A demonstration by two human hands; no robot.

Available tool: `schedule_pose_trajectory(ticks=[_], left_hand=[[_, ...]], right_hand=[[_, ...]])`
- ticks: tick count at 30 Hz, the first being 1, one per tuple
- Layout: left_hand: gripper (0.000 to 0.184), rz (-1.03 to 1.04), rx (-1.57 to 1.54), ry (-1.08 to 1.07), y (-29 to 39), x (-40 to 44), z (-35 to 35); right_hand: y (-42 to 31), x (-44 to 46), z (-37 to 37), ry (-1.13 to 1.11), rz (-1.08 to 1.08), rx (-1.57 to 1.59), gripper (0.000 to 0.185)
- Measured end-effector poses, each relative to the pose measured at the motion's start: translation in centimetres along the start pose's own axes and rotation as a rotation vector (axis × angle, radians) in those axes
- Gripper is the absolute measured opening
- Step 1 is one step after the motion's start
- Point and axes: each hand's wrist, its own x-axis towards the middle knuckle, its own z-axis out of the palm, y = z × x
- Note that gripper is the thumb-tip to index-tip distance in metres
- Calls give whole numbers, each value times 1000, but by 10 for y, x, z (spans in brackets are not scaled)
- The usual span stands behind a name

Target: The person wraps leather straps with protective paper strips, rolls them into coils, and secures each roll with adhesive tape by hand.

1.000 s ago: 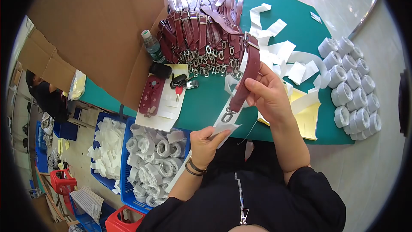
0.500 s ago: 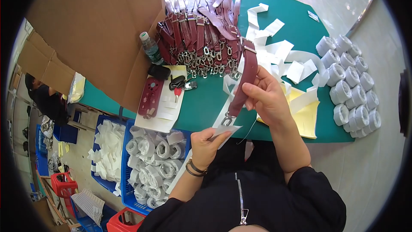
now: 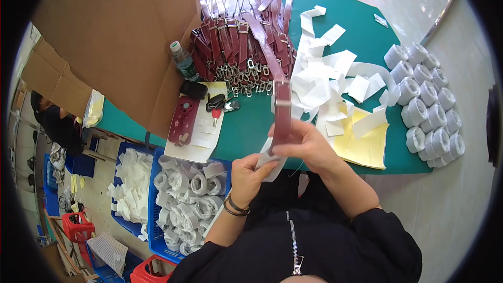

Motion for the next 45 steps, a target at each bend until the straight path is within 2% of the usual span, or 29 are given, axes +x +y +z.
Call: schedule_pose_trajectory(ticks=[1,4,5,8,9,12,16,20,24,26,28,33,36,41,44,45], left_hand=[[14,-26,-32,-4,0,1,-1],[14,-43,56,-31,-3,-4,-2],[14,-53,99,-46,-5,-7,-2],[15,-146,106,-87,-10,-10,-2],[16,-188,110,-103,-11,-10,-3],[15,-162,45,-50,-13,-9,-2],[15,-93,-7,-25,-7,-7,-1],[13,-68,28,-69,-5,-7,2],[12,-47,177,-85,1,-11,4],[13,-39,234,-80,3,-15,7],[18,66,226,-51,5,-16,13],[27,233,329,-25,2,-19,18],[31,283,379,3,-2,-18,15],[34,438,563,-25,-3,-21,15],[33,450,582,-62,1,-23,18],[33,455,593,-75,1,-24,19]], right_hand=[[4,0,-2,0,-3,-1,36],[24,0,-12,-85,91,287,34],[33,6,-21,-83,93,287,34],[51,31,-54,-18,201,671,35],[47,30,-50,-19,199,670,35],[21,20,-21,109,-103,230,35],[6,-1,-1,-62,-113,11,35],[9,-8,0,-138,-236,-117,32],[-1,-25,-20,-56,-258,-13,26],[-5,-33,-25,-101,-306,-70,25],[-10,-36,-29,-188,-418,-189,22],[-4,-43,-25,-200,-475,-211,23],[-8,-44,-24,-316,-692,-364,24],[-7,-52,-29,-329,-546,-356,20],[-1,-58,-22,-108,-385,-324,18],[2,-59,-20,-107,-385,-325,18]])
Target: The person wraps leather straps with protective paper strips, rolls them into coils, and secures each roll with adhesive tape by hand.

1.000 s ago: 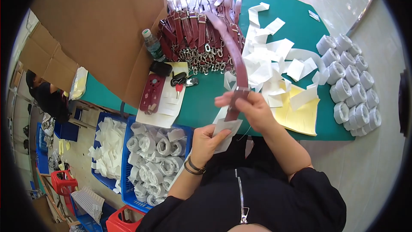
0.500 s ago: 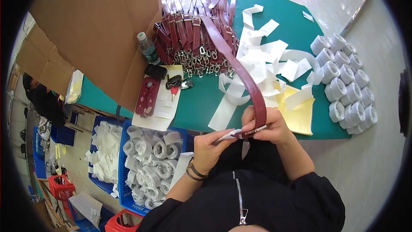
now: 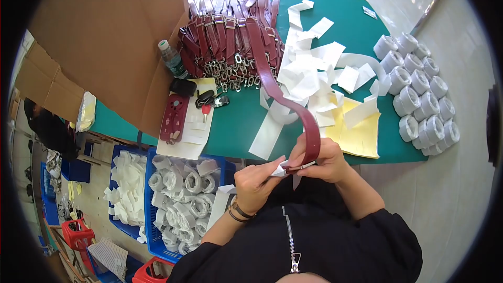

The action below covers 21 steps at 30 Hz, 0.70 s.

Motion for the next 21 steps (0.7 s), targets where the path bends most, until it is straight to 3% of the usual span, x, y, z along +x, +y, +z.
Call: schedule_pose_trajectory(ticks=[3,7,12,15,21], left_hand=[[31,-6,-82,32,-3,2,3],[28,47,-135,-8,-8,2,3],[27,125,-64,-118,-16,-1,3],[27,91,-97,-118,-18,-4,7],[25,16,-167,-76,-5,4,10]], right_hand=[[11,-3,6,99,-178,-41,18],[2,-8,-9,-23,-137,-145,20],[-7,-19,-26,-93,-24,-53,21],[-14,-23,-25,124,-75,-150,22],[-5,-20,-13,231,-69,-151,21]])
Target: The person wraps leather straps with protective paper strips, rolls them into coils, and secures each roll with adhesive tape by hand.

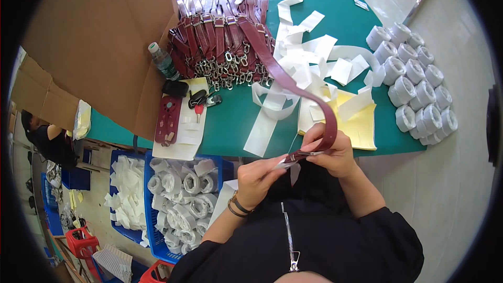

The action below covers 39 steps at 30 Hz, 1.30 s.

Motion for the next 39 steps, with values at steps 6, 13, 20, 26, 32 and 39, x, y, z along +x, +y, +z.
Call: schedule_pose_trajectory(ticks=[6,13,20,26,32,39], left_hand=[[21,-209,-259,-39,4,1,-1],[21,-242,-277,-107,11,4,-4],[24,-210,-285,-154,16,4,-5],[31,-300,-259,-120,16,6,-1],[32,-323,-258,-43,15,9,-4],[27,-327,-320,-6,18,9,-16]], right_hand=[[-2,1,3,115,258,243,20],[-12,13,-4,-207,-166,36,19],[-16,9,-3,-247,-62,1,18],[-11,8,30,163,279,179,24],[-9,17,32,55,661,584,26],[14,31,31,-76,783,897,22]])
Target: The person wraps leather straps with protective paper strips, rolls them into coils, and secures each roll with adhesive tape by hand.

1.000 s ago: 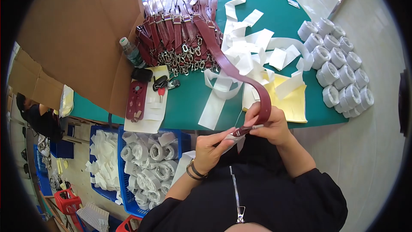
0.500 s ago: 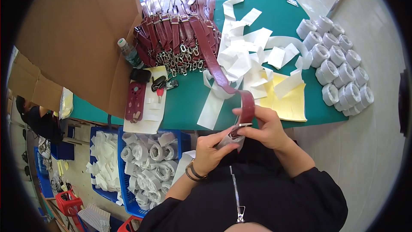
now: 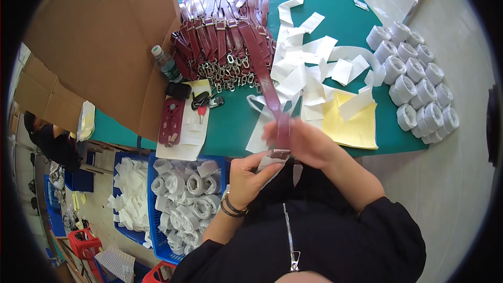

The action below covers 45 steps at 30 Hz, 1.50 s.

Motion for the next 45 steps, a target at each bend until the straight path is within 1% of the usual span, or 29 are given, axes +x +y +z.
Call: schedule_pose_trajectory(ticks=[3,4,7,8,11,12,15,16,19,20,22,24,26,28,29,31,32,33,35,36,37,40,41,42,43,44,45], left_hand=[[24,1,40,-32,6,1,-1],[22,1,64,-44,9,2,-2],[19,-1,111,8,22,4,-8],[18,0,133,30,25,5,-10],[16,48,85,1,21,6,-14],[15,68,60,-13,20,7,-14],[13,41,-14,-21,17,7,-15],[12,33,-48,-20,18,9,-16],[12,75,-49,-28,27,10,-26],[12,91,-53,-37,29,10,-28],[13,90,-25,-59,31,9,-29],[16,76,30,-115,33,9,-28],[16,53,18,-126,29,9,-25],[16,10,-1,-134,26,10,-24],[16,17,2,-130,29,11,-26],[16,97,-23,-106,38,11,-27],[16,135,-37,-94,40,11,-27],[16,138,-38,-91,39,11,-26],[16,224,-108,-57,34,13,-25],[16,268,-141,-42,33,14,-24],[16,267,-140,-45,35,14,-26],[16,171,151,-191,43,13,-31],[16,172,149,-195,42,11,-30],[14,96,147,-234,42,9,-29],[11,19,145,-274,41,6,-27],[9,-57,146,-317,41,6,-26],[9,-53,147,-323,38,8,-26]], right_hand=[[-4,8,0,-8,-299,-142,25],[-4,8,3,-14,-296,-143,25],[-4,1,15,-131,-586,-761,28],[-5,1,18,-133,-586,-762,28],[-9,5,26,-306,-496,-598,31],[-14,9,25,-307,-497,-600,31],[-30,22,17,-212,-419,-144,32],[-32,21,20,-218,-420,-147,32],[-34,13,35,-383,-786,-1137,35],[-30,14,37,-388,-787,-1138,35],[-22,21,40,-386,-616,-662,33],[-25,25,43,-377,-529,-428,32],[-46,34,46,-218,-506,-192,34],[-51,34,48,-147,-496,-76,36],[-48,31,48,-186,-585,-275,35],[-39,23,48,-257,-749,-675,35],[-36,19,48,-261,-747,-677,35],[-33,15,47,-323,-747,-783,34],[-30,9,47,-441,-747,-991,34],[-30,9,47,-440,-752,-993,34],[-28,9,47,-449,-758,-1008,36],[-28,11,46,-457,-769,-1044,39],[-35,16,47,-357,-553,-438,42],[-43,20,46,-241,-318,157,45],[-50,23,44,-236,-321,155,45],[-59,25,41,-140,-390,65,47],[-66,27,39,-45,-458,-26,49]])
